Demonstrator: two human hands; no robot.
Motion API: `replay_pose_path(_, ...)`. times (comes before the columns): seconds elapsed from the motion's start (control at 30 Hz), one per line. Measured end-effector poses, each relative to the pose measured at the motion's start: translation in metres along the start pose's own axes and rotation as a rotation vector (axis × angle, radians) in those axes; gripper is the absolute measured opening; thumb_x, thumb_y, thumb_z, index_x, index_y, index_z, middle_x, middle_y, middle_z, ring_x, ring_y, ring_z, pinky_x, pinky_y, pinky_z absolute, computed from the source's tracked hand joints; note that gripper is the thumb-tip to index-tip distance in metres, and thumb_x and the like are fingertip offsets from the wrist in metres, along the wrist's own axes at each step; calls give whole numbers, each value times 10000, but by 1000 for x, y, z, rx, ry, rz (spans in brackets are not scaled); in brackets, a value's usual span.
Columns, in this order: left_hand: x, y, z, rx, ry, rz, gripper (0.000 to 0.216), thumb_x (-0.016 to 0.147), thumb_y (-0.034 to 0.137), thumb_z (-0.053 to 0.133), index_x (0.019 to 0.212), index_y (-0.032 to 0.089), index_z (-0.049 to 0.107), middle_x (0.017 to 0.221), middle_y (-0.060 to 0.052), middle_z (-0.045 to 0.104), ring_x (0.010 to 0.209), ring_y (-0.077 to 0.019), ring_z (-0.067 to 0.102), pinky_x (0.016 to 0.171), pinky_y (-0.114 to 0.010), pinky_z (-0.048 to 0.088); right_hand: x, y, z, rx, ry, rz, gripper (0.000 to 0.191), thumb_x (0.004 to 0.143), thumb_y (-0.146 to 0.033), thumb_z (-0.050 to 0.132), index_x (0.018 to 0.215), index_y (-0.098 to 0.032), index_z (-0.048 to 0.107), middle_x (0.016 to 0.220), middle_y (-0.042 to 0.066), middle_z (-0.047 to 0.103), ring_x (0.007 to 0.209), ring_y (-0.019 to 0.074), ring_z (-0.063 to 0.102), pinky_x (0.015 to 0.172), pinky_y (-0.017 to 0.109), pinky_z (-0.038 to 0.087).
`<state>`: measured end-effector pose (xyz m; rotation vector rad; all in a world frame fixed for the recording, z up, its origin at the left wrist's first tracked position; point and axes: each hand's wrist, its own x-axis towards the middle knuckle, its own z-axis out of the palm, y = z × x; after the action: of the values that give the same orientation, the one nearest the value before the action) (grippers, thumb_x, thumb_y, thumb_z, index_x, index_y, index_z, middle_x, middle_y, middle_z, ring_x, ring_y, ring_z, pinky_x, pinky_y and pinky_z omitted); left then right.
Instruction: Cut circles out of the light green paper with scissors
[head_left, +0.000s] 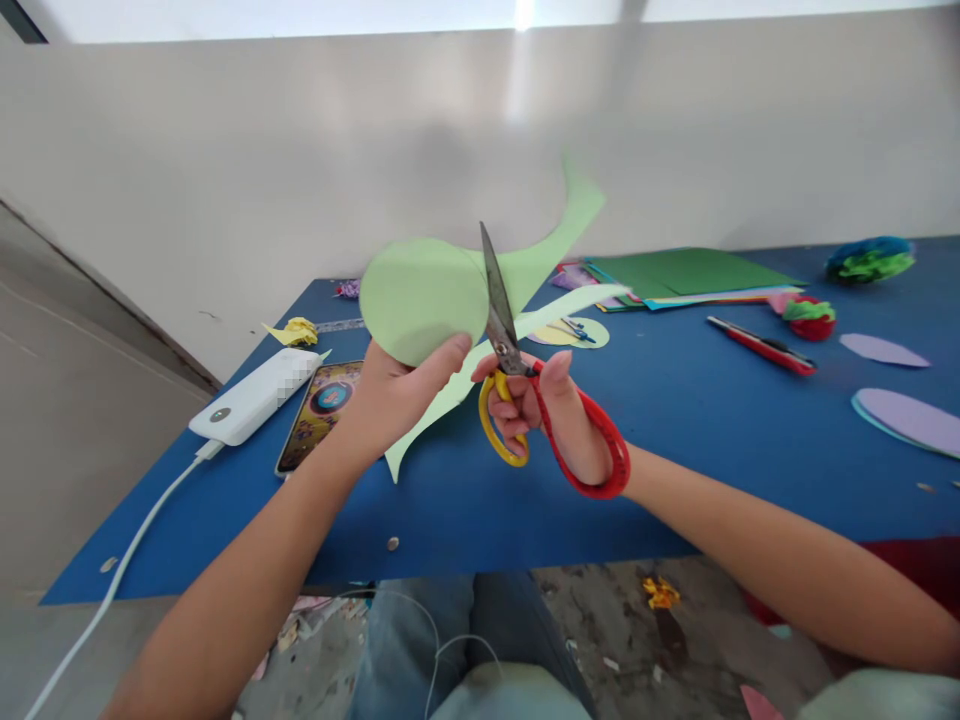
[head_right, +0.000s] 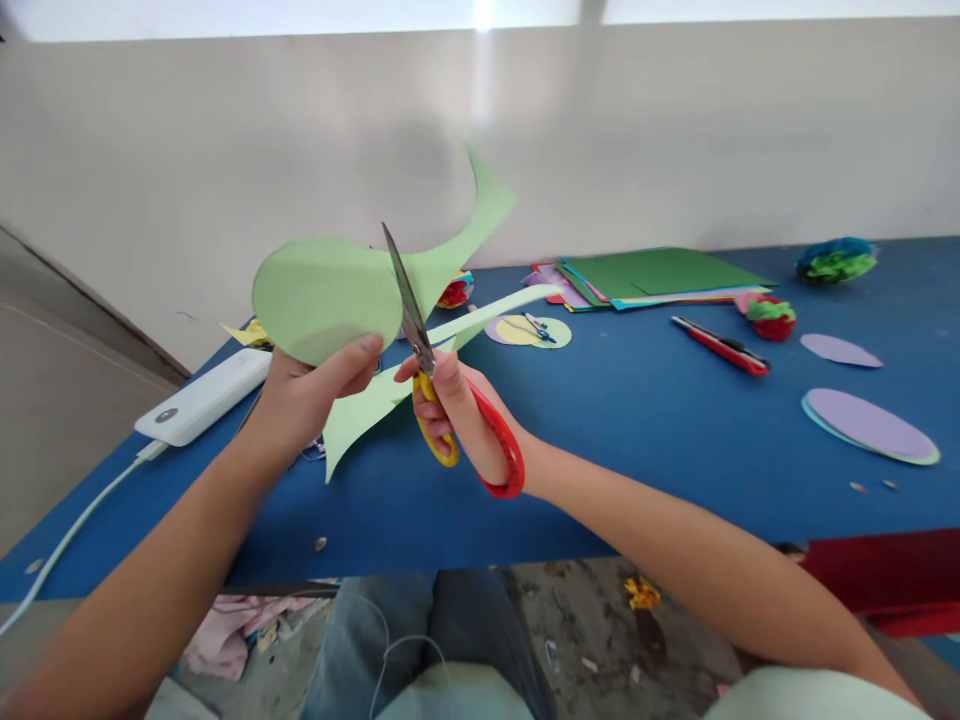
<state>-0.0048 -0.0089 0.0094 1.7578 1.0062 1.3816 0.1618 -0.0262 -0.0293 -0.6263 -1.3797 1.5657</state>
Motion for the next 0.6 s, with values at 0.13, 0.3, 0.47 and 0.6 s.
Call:
replay_pose_path(0.13, -1, -3, 7, -41, 59, 44, 339, 826, 438, 628, 615, 203, 503, 534, 28, 466, 488, -103, 441, 494, -260, 403, -1, 4, 3, -52, -34, -59, 677, 787, -807, 350, 1028, -198, 522, 646, -45, 375, 472, 93, 344, 416, 244, 384)
replay_pose_path(0.3, -1, 3, 12, 49, 120, -21, 391, 831, 484, 620, 581, 212, 492, 467, 16, 459, 535, -139, 521, 547, -283, 471, -7, 6, 3, -78, -91, -91, 704, 812, -798, 278, 1095, -209, 540, 766, 22, 530, 580, 144, 522, 494, 274, 430)
replay_pose_path(0.47, -1, 3, 14, 48, 169, -23, 301, 799, 495, 657, 752, 201, 610, 639, -35, 662, 746, -210, 659, 642, -313, 553, -9, 6, 1, -112, -118, -104, 728, 747, -841, 337, 1124, -249, 531, 834, 30, 546, 602, 150, 489, 565, 301, 453)
replay_pose_path(0.6, -3, 1, 16, -21, 200, -6, 282, 769, 453, 695, 836, 184, 640, 881, -52, 736, 820, -198, 696, 676, -281, 575, -6, 11, -5, -202, -190, -155, 758, 787, -821, 283, 1197, -223, 506, 960, 81, 591, 760, 198, 569, 754, 356, 491)
